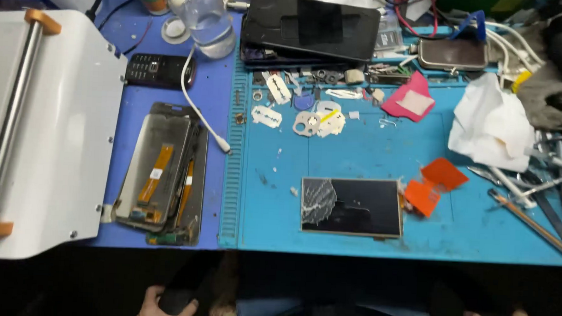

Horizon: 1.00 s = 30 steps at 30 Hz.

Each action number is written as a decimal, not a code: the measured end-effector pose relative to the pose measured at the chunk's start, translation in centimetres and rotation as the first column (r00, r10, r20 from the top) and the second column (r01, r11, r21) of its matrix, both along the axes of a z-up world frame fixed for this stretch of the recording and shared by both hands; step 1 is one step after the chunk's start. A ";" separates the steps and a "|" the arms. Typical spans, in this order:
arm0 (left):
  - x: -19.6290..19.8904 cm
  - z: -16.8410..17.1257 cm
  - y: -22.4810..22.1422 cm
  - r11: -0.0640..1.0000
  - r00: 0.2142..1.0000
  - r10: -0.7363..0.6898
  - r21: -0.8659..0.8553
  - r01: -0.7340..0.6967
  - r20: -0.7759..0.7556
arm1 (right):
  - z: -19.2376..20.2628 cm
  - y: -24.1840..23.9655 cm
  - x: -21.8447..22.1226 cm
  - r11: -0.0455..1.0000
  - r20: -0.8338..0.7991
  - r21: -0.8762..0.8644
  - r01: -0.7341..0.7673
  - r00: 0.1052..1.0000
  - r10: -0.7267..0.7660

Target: The person uses an orange plastic pry tool to carefully scrape and remove broken glass fragments from the surface of a cracked smartphone screen. They hold the screen steady with their left hand while working the tool along the edges and across the damaged area.

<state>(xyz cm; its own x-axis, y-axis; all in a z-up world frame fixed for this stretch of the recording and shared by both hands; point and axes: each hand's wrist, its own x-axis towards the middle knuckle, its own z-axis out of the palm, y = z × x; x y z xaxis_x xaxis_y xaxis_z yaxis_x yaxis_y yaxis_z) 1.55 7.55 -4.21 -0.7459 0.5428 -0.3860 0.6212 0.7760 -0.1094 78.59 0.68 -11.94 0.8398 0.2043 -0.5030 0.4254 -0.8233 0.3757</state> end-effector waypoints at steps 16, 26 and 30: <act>2.2 3.5 3.3 0.996 0.990 -0.018 0.086 0.006 0.142 | 7.0 1.7 -3.6 0.999 -0.010 0.024 0.040 0.999 -0.040; 3.9 7.7 3.2 0.997 0.999 -0.002 -0.079 0.005 0.040 | 7.3 1.9 -3.0 0.991 -0.159 0.060 -0.123 0.979 0.131; 3.4 5.6 2.4 0.944 0.951 -0.307 -0.136 0.301 -0.026 | 9.1 3.2 -4.8 0.961 -0.202 0.016 -0.277 0.940 0.274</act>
